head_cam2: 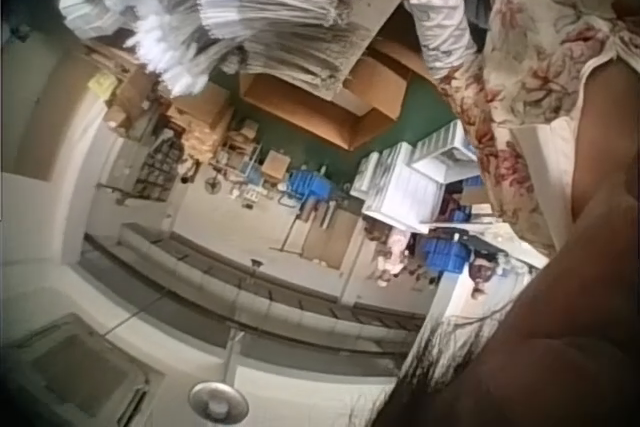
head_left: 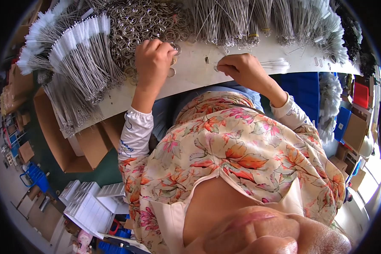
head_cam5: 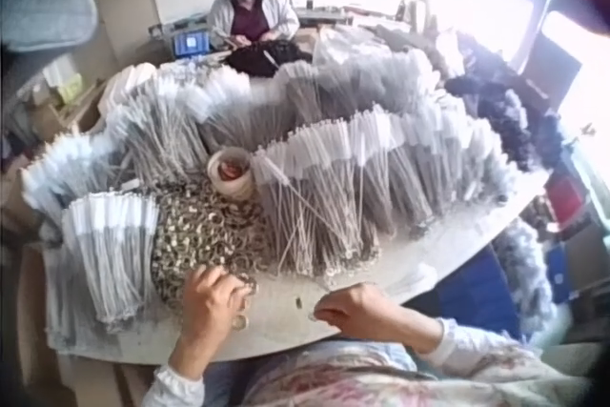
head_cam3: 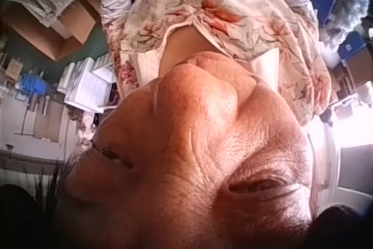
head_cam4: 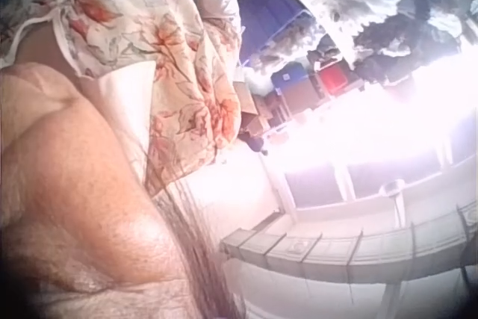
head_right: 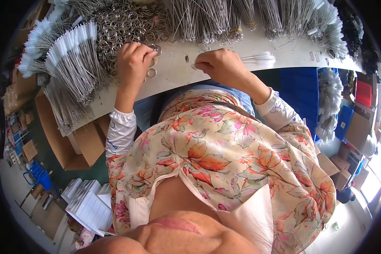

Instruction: Assembling small white brushes onto metal rings at a factory workstation.

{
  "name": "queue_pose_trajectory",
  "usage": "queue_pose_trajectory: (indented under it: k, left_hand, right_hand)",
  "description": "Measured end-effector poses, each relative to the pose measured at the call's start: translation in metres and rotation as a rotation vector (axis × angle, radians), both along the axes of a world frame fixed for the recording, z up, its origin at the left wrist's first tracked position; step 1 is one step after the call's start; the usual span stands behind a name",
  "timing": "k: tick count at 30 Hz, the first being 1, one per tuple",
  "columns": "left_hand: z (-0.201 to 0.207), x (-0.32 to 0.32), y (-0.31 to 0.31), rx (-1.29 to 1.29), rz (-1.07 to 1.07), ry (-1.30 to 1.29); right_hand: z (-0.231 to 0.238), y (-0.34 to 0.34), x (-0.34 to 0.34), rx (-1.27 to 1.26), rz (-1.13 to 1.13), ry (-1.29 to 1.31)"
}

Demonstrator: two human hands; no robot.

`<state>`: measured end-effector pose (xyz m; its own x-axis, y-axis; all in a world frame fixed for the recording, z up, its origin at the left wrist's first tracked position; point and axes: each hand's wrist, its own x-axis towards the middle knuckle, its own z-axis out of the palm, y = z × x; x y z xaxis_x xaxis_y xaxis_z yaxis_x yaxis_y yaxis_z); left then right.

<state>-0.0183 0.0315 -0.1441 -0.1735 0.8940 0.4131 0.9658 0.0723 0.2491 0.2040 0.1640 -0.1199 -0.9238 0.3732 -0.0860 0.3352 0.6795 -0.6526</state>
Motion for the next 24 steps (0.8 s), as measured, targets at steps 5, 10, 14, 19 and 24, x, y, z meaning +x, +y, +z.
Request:
queue_pose_trajectory:
  k: [5, 10, 14, 19, 24]
  left_hand:
    - [0.02, -0.005, -0.006, 0.275, 0.278, -0.606]
    - [0.039, 0.013, -0.007, 0.399, 0.224, -1.195]
    - [0.052, 0.033, -0.013, 0.434, 0.219, -1.009]
    - [0.06, 0.036, -0.017, 0.552, 0.094, -1.142]
    - [0.073, 0.035, -0.027, 0.571, -0.03, -0.977]
  right_hand:
    - [0.02, -0.003, -0.038, -0.388, -0.08, 0.261]
    - [0.04, -0.012, -0.07, -0.534, -0.07, 0.435]
    - [0.053, -0.027, -0.076, -0.735, -0.049, 0.451]
    - [0.059, -0.036, -0.073, -0.358, 0.144, 0.708]
    - [0.066, -0.044, -0.071, -0.358, 0.15, 0.772]
